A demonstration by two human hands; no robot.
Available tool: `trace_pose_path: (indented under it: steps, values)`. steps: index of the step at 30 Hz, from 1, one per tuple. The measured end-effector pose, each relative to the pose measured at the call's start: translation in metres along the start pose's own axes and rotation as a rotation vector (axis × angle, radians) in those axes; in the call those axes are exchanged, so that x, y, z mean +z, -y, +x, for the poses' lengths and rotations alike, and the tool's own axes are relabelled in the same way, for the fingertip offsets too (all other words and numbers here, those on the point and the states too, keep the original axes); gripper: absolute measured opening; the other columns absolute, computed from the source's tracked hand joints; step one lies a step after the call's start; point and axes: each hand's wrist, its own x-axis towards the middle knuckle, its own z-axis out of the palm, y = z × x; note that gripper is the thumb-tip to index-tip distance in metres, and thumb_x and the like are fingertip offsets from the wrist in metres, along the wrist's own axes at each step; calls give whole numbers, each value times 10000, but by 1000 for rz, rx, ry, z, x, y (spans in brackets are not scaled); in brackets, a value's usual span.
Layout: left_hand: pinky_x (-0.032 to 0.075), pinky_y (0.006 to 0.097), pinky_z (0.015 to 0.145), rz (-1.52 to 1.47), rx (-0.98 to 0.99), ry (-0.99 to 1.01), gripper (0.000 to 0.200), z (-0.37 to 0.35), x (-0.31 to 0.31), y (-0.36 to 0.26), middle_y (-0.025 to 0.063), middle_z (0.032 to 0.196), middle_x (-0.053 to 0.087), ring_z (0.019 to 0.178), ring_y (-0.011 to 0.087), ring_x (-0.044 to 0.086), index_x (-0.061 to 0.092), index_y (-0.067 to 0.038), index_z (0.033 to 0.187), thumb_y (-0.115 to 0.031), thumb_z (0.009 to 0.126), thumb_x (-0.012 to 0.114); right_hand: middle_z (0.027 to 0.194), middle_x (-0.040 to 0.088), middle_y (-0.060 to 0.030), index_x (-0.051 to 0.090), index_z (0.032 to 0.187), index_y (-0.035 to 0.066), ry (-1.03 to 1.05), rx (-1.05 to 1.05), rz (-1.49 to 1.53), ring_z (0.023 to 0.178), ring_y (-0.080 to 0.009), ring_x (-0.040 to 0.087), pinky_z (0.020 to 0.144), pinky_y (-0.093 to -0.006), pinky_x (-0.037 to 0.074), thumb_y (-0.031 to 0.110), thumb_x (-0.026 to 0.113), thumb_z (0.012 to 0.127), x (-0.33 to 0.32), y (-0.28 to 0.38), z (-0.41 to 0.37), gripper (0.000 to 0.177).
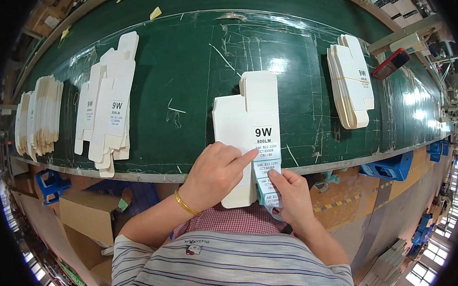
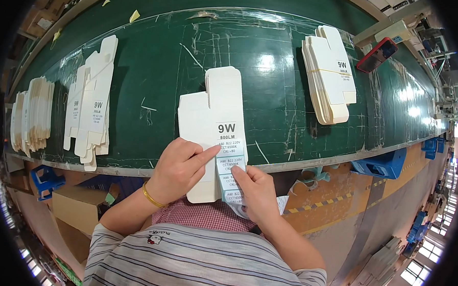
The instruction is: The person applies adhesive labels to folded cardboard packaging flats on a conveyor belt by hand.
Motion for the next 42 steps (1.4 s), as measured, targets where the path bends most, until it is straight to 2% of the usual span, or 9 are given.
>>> trace_pose_path:
  steps: [13, 14, 16, 23, 26, 31, 35, 38, 42]
  values:
    - [446, 354, 703, 40, -12, 54, 411, 4, 0, -1, 53, 828, 544, 755, 221, 513, 683, -34, 1142, 13, 736, 642, 843, 686, -67, 647, 1025, -57, 22, 3, 5, 641, -70, 611, 545, -217, 491, 152, 609, 964, -8, -8, 4, 221]
    - [445, 354, 699, 54, -16, 75, 417, 6, -2, -3, 53, 825, 538, 750, 221, 508, 678, -37, 1150, 12, 738, 640, 898, 682, -53, 653, 1064, -63, 53, 18, -13, 726, -66, 607, 629, -217, 497, 147, 605, 968, -11, -8, 3, 236]
    - [444, 352, 689, 70, -14, 99, 429, 8, -2, -4, 55, 817, 522, 739, 222, 497, 667, -43, 1168, 9, 743, 636, 890, 679, -47, 656, 1057, -60, 56, -19, -25, 724, -59, 600, 626, -216, 489, 154, 607, 968, -12, -9, 3, 237]
    - [439, 341, 660, 131, 29, 139, 448, 9, 0, -1, 59, 785, 475, 721, 222, 477, 648, -63, 1200, -5, 757, 632, 762, 620, 9, 681, 955, -1, 74, -253, -451, 687, -43, 505, 592, -229, 425, 229, 663, 930, -37, -32, -3, 232]
    - [436, 342, 655, 166, 55, 130, 435, 9, 1, -2, 57, 776, 469, 717, 219, 478, 657, -85, 1199, -14, 771, 628, 750, 610, 2, 670, 935, -10, 158, -330, -661, 688, -52, 497, 596, -240, 425, 218, 667, 923, -54, -38, -13, 228]
    - [428, 332, 644, 245, 151, 143, 398, 4, -6, -11, 50, 762, 471, 725, 211, 507, 678, -128, 1177, -81, 783, 646, 751, 603, -2, 660, 925, -14, 161, -423, -613, 700, -54, 495, 610, -248, 428, 193, 656, 928, -84, -52, -24, 207]
    - [465, 344, 666, 302, 102, 96, 477, 18, 4, -25, 63, 825, 502, 785, 223, 532, 636, -89, 1220, -245, 776, 710, 742, 595, 3, 652, 904, -11, 123, -484, -539, 698, -50, 486, 607, -243, 416, 177, 643, 934, -93, -61, -21, 190]
    - [487, 333, 692, 374, 291, 144, 330, 23, 13, -22, 69, 884, 554, 805, 225, 554, 659, -42, 1065, -216, 784, 679, 733, 585, 11, 645, 883, -9, 100, -516, -534, 680, -51, 474, 599, -235, 402, 168, 632, 939, -95, -65, -24, 186]
    - [509, 331, 722, 454, 297, 159, 155, 19, 17, -26, 80, 887, 587, 820, 226, 574, 645, -19, 850, -150, 768, 638, 761, 609, 14, 641, 886, -6, 150, -492, -447, 680, -46, 508, 602, -224, 416, 139, 603, 957, -84, -67, -30, 166]
